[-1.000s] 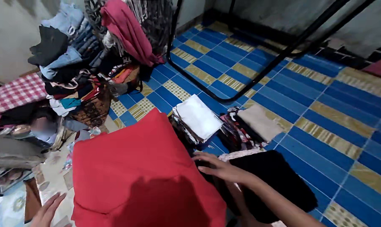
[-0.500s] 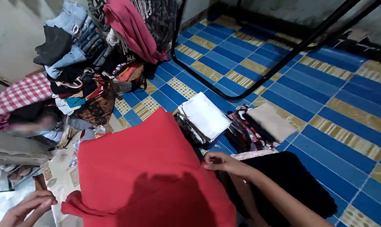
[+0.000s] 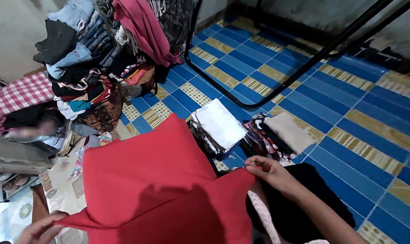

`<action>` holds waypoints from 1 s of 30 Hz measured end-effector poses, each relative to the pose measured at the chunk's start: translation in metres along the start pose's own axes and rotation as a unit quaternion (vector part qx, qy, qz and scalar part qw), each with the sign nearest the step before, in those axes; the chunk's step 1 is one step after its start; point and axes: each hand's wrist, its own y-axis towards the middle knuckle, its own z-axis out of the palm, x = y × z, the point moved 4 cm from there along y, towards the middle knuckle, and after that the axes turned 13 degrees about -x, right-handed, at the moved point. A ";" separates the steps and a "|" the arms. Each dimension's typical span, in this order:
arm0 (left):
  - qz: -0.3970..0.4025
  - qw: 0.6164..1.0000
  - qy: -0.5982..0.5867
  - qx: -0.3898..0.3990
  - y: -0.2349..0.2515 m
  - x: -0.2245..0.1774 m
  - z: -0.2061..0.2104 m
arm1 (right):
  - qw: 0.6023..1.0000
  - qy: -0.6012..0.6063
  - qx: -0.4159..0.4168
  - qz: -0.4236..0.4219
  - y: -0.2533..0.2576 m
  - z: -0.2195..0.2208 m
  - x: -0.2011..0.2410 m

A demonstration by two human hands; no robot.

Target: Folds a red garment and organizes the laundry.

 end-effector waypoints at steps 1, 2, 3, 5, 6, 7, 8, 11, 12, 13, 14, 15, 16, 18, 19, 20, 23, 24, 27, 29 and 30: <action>0.007 1.000 -0.002 -0.002 0.002 -0.005 -0.013 | 1.000 -0.005 0.001 -0.009 0.001 -0.002 0.001; 0.013 1.000 0.001 -0.008 0.004 -0.013 -0.023 | 1.000 -0.008 0.001 -0.016 0.001 -0.003 0.000; 0.013 1.000 0.010 -0.017 0.006 -0.022 -0.031 | 1.000 -0.009 0.000 -0.021 0.002 -0.004 -0.001; 0.005 0.999 0.026 -0.038 0.009 -0.039 -0.042 | 1.000 -0.007 -0.007 -0.027 0.000 -0.006 -0.002; -0.001 0.998 0.036 -0.045 0.010 -0.044 -0.044 | 0.999 -0.007 -0.013 -0.032 -0.001 -0.006 -0.003; -0.004 0.998 0.048 -0.052 0.011 -0.046 -0.044 | 0.999 -0.007 -0.021 -0.038 -0.002 -0.007 -0.004; 0.000 0.996 0.061 -0.062 0.013 -0.045 -0.043 | 0.999 -0.005 -0.025 -0.040 -0.003 -0.008 -0.005; 0.022 0.992 0.084 -0.090 0.019 -0.037 -0.039 | 0.998 0.012 -0.044 -0.037 -0.004 -0.015 -0.007; 0.023 0.991 0.088 -0.096 0.021 -0.037 -0.038 | 0.998 0.019 -0.050 -0.035 -0.005 -0.017 -0.009; 0.022 0.990 0.092 -0.104 0.023 -0.037 -0.038 | 0.998 0.028 -0.055 -0.033 -0.006 -0.020 -0.011; 0.021 0.989 0.093 -0.112 0.024 -0.038 -0.037 | 0.997 0.037 -0.060 -0.031 -0.007 -0.024 -0.012; 0.021 0.988 0.093 -0.119 0.026 -0.040 -0.037 | 0.997 0.044 -0.063 -0.032 -0.008 -0.027 -0.014; 0.022 0.988 0.093 -0.125 0.027 -0.043 -0.037 | 0.996 0.053 -0.067 -0.033 -0.010 -0.031 -0.017; 0.031 0.986 0.097 -0.134 0.029 -0.049 -0.038 | 0.994 0.068 -0.074 -0.036 -0.014 -0.040 -0.021; 0.042 0.985 0.100 -0.137 0.030 -0.052 -0.039 | 0.994 0.071 -0.074 -0.038 -0.018 -0.045 -0.019; 0.055 0.984 0.102 -0.139 0.032 -0.053 -0.040 | 0.994 0.074 -0.067 -0.039 -0.022 -0.049 -0.016; 0.067 0.982 0.107 -0.143 0.036 -0.052 -0.038 | 0.997 0.060 -0.032 -0.037 -0.031 -0.049 -0.011; 0.064 0.981 0.114 -0.144 0.038 -0.049 -0.035 | 0.998 0.051 -0.028 -0.032 -0.032 -0.044 -0.011; 0.066 0.970 0.175 -0.155 0.047 -0.038 -0.024 | 0.998 0.014 -0.044 -0.036 -0.023 -0.026 -0.017; 0.071 0.949 0.259 -0.166 0.055 -0.037 -0.015 | 0.993 -0.063 -0.078 -0.069 -0.011 -0.015 -0.024; 0.066 0.938 0.293 -0.174 0.060 -0.039 -0.012 | 0.988 -0.101 -0.086 -0.085 -0.004 -0.010 -0.025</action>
